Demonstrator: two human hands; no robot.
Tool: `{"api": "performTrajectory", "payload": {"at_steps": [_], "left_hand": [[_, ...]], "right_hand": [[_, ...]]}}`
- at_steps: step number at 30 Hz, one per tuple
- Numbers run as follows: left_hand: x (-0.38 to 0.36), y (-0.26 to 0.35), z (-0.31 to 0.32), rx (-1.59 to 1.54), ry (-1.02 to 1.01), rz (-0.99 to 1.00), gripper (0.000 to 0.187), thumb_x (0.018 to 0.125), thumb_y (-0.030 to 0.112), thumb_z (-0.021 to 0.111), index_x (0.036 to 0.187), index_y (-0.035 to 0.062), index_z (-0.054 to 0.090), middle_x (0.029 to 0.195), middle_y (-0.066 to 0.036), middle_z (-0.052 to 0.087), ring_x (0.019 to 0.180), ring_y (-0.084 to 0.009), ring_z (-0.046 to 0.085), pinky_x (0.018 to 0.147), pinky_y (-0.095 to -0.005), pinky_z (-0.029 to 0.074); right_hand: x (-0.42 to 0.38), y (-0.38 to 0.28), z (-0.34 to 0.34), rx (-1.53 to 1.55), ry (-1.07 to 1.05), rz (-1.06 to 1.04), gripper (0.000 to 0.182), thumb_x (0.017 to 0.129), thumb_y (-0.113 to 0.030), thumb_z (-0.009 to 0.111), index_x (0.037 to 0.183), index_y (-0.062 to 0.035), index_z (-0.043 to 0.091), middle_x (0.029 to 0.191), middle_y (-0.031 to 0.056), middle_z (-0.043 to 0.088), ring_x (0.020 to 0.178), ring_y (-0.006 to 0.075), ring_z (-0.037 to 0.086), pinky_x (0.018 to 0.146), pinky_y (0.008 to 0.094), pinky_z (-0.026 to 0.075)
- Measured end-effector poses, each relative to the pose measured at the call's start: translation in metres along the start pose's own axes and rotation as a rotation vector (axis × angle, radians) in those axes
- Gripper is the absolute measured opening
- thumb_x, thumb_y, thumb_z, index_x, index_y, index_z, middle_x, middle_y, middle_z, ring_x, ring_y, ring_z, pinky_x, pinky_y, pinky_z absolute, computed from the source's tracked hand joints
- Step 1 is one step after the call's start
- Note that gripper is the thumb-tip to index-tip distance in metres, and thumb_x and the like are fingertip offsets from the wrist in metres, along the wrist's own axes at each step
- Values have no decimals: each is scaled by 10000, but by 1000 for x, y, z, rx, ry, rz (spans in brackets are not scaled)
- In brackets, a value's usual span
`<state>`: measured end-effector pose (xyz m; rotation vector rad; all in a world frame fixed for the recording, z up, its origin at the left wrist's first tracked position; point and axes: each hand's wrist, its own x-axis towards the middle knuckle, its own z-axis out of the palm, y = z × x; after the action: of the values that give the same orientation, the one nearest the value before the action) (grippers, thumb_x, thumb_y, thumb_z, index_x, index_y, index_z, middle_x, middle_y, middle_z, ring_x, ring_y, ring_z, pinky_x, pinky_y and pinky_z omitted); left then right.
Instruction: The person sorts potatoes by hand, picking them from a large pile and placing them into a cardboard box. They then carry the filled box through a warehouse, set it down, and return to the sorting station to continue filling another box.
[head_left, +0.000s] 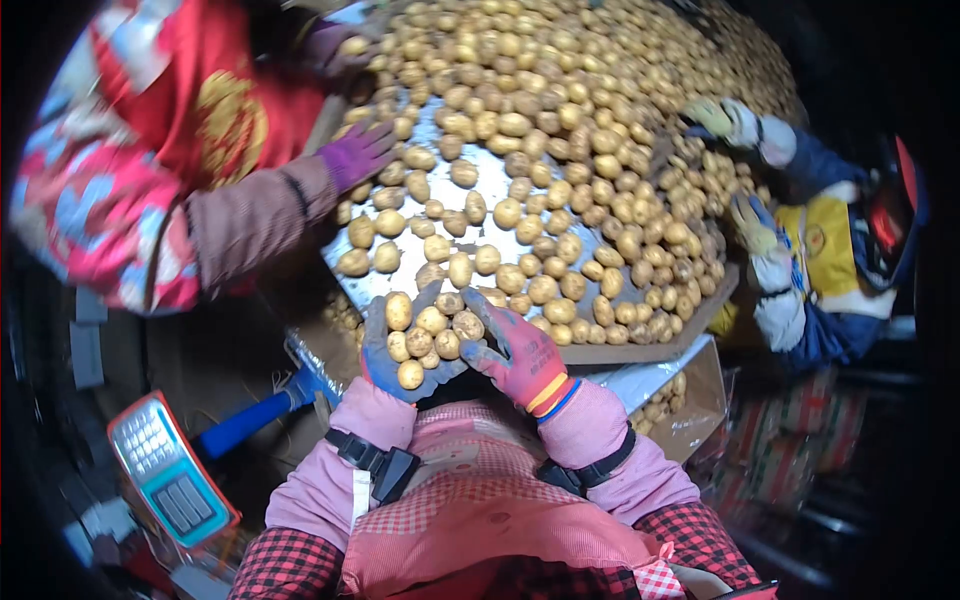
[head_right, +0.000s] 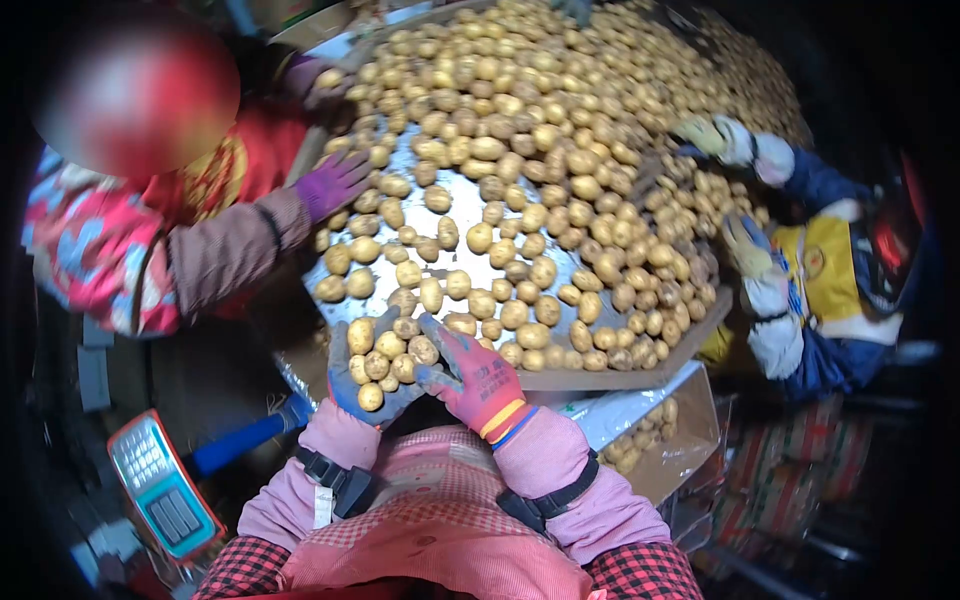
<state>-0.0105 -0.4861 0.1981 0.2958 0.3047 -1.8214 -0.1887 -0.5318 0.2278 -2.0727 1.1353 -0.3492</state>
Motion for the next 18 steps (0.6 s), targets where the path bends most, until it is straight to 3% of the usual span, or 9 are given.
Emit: {"api": "performTrajectory", "payload": {"at_steps": [2,4,8,10,11,12,15,16,18], "left_hand": [[13,-14,18,57,17,92,669,920,520,333,1362,21,385,1134,-140,525,1015,-294,534,902,-412,470],[23,-19,24,-12,-131,-26,706,908,565,324,1389,50,345,1303,-155,451,1168,-352,454,941,-586,400],[44,-37,51,36,-98,-112,603,888,490,406,1317,66,413,1156,-118,490,1064,-330,482,842,-520,461],[49,-47,62,185,0,-75,561,877,460,439,1271,61,450,1123,-111,499,1022,-318,493,810,-498,474],[63,-48,56,89,-219,-230,548,862,471,470,1220,57,482,1108,-113,509,999,-317,501,785,-487,483],[56,-67,74,347,10,4,554,860,506,472,1183,58,498,1114,-111,519,980,-317,512,758,-485,493],[71,-71,52,186,-190,-169,586,865,579,411,1179,94,510,1116,-103,523,988,-327,514,747,-499,499],[66,-86,101,387,407,-91,398,856,417,518,1097,101,520,1071,-97,517,900,-282,526,735,-444,514],[65,-91,75,599,-256,49,236,786,161,593,998,101,507,1014,-94,502,731,-201,495,642,-335,503]], "right_hand": [[-5,21,-9,74,80,-41,597,871,-377,613,1363,-100,422,1163,170,582,1030,320,596,843,392,487],[-15,35,-23,1149,148,364,652,916,-456,531,1408,-75,337,1221,165,552,1047,301,591,879,402,479],[-55,76,-58,1682,360,509,801,918,-639,304,1405,-4,293,1281,155,443,1190,272,448,1046,373,369],[-70,88,-63,1767,456,457,785,929,-615,314,1396,15,290,1289,163,425,1191,303,447,1073,382,349],[-78,110,-53,1689,401,300,663,952,-529,344,1380,-23,331,1329,155,416,1217,280,435,1068,380,347],[-86,123,-50,1598,347,148,545,975,-443,373,1364,-61,373,1369,147,407,1243,256,423,1063,379,346],[-102,105,-75,1817,461,206,451,984,-402,371,1298,-90,456,1279,90,489,1190,198,471,977,333,415],[-106,94,-85,1924,498,240,412,988,-382,370,1265,-105,498,1234,62,530,1163,169,494,935,311,450],[-119,81,-88,1747,711,459,460,964,-460,425,1220,-94,536,1008,44,620,789,123,614,652,242,507]]}}
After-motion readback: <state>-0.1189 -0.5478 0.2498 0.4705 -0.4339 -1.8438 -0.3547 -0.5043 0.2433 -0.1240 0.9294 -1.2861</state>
